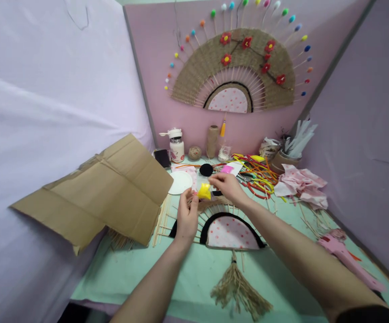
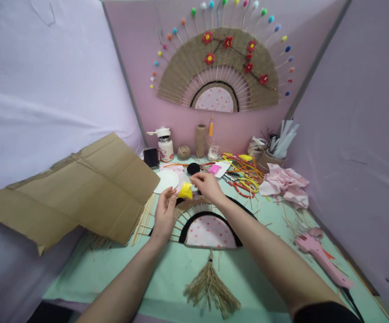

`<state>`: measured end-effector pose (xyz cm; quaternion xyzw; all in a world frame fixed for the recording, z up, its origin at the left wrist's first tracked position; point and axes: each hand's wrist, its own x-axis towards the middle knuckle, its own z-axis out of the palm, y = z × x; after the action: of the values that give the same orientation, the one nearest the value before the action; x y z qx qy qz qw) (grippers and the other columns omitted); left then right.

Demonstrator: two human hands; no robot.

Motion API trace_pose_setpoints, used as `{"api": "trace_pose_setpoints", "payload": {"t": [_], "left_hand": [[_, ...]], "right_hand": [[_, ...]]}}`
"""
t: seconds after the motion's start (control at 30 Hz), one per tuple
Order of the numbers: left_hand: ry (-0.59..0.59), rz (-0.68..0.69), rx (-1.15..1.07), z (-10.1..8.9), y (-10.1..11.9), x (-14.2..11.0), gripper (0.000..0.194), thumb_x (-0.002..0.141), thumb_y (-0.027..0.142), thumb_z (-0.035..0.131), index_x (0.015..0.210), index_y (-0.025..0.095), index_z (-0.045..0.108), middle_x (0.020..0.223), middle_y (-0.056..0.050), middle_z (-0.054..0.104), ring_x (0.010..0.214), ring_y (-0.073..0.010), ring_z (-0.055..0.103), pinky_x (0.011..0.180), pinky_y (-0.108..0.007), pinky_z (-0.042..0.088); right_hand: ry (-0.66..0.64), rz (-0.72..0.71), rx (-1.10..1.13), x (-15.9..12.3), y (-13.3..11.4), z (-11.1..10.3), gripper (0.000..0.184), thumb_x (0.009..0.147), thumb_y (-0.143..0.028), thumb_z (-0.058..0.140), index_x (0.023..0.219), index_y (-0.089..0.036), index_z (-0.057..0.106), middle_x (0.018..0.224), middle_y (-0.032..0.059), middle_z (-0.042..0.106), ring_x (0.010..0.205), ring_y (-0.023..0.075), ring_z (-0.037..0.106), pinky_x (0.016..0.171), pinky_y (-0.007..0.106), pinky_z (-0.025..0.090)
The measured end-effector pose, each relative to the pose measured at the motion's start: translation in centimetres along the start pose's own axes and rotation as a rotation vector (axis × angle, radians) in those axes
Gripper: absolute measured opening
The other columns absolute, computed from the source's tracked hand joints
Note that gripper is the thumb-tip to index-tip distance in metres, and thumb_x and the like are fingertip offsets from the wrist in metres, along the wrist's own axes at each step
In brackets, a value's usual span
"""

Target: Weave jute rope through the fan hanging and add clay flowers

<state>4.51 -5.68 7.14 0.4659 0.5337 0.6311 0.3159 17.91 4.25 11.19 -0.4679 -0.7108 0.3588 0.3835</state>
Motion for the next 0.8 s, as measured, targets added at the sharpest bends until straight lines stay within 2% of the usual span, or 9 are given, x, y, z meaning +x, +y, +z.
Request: {"api": "trace_pose_setpoints", "payload": {"t": [0.1, 0.17, 0.23, 0.33, 0.47, 0.67, 0.8], "left_hand": [[0.042, -0.013, 0.029, -0.2, -0.5, 0.3, 0.033, 0.086, 0.035, 0.053, 0.114, 0.018, 0.051, 0.116, -0.011, 0.058, 0.106, -0.0186, 0.056, 0.088, -0.034, 0.046], [0.028, -0.018, 0.049, -0.2, -0.6, 0.2, 0.030, 0.085, 0.031, 0.054, 0.111, 0.018, 0.052, 0.114, -0.011, 0.058, 0.105, -0.0186, 0.056, 0.087, -0.034, 0.046], [0.010, -0.012, 0.084, -0.1, -0.8, 0.1, 0.030, 0.083, 0.026, 0.056, 0.111, 0.018, 0.052, 0.113, -0.011, 0.058, 0.105, -0.0190, 0.056, 0.086, -0.034, 0.045], [-0.006, 0.024, 0.171, 0.1, -0.9, 0.0, 0.031, 0.079, 0.020, 0.057, 0.110, 0.019, 0.053, 0.111, -0.009, 0.057, 0.106, -0.0200, 0.055, 0.087, -0.036, 0.044], [-0.073, 0.165, 0.349, 0.3, -0.6, 0.2, 0.030, 0.076, 0.012, 0.055, 0.105, 0.020, 0.055, 0.106, -0.008, 0.057, 0.108, -0.0219, 0.052, 0.094, -0.041, 0.039], [-0.281, 0.240, 0.708, 0.8, 0.9, 2.4, 0.034, 0.075, 0.019, 0.059, 0.109, 0.021, 0.056, 0.110, -0.011, 0.059, 0.109, -0.0285, 0.051, 0.090, -0.044, 0.039], [-0.432, 0.243, 0.943, 1.7, 0.4, 4.2, 0.046, 0.071, 0.018, 0.065, 0.115, 0.019, 0.054, 0.116, -0.015, 0.058, 0.115, -0.0345, 0.048, 0.092, -0.051, 0.034]], "right_hand": [[0.017, 0.027, -0.035, 3.6, 1.0, 1.2, 0.028, 0.088, -0.022, 0.044, 0.103, -0.010, 0.064, 0.079, 0.0081, 0.069, 0.063, 0.0133, 0.062, 0.061, 0.026, 0.051], [0.006, 0.036, -0.101, 4.5, 1.7, 1.6, 0.029, 0.087, -0.018, 0.045, 0.109, -0.008, 0.062, 0.089, 0.0119, 0.070, 0.067, 0.0142, 0.064, 0.064, 0.027, 0.051], [-0.031, 0.027, -0.196, 4.2, 2.5, 1.6, 0.027, 0.082, -0.016, 0.054, 0.105, -0.009, 0.065, 0.094, 0.0134, 0.070, 0.071, 0.0167, 0.064, 0.068, 0.030, 0.050], [-0.135, -0.031, -0.348, 2.7, 3.3, 1.1, 0.016, 0.074, -0.014, 0.063, 0.088, -0.014, 0.072, 0.091, 0.0101, 0.071, 0.080, 0.0196, 0.063, 0.077, 0.031, 0.046], [-0.250, -0.111, -0.514, 1.1, 3.8, 0.9, 0.012, 0.074, -0.014, 0.063, 0.075, -0.017, 0.074, 0.081, 0.0077, 0.070, 0.084, 0.0203, 0.059, 0.081, 0.029, 0.040], [-0.273, -0.166, -0.646, 0.2, 4.2, 1.6, 0.015, 0.076, -0.013, 0.060, 0.079, -0.017, 0.074, 0.086, 0.0090, 0.065, 0.091, 0.0211, 0.054, 0.082, 0.028, 0.037], [-0.245, -0.183, -0.680, -0.2, 4.4, 1.6, 0.016, 0.078, -0.012, 0.057, 0.079, -0.015, 0.072, 0.087, 0.0094, 0.064, 0.090, 0.0208, 0.052, 0.081, 0.028, 0.037]]}}
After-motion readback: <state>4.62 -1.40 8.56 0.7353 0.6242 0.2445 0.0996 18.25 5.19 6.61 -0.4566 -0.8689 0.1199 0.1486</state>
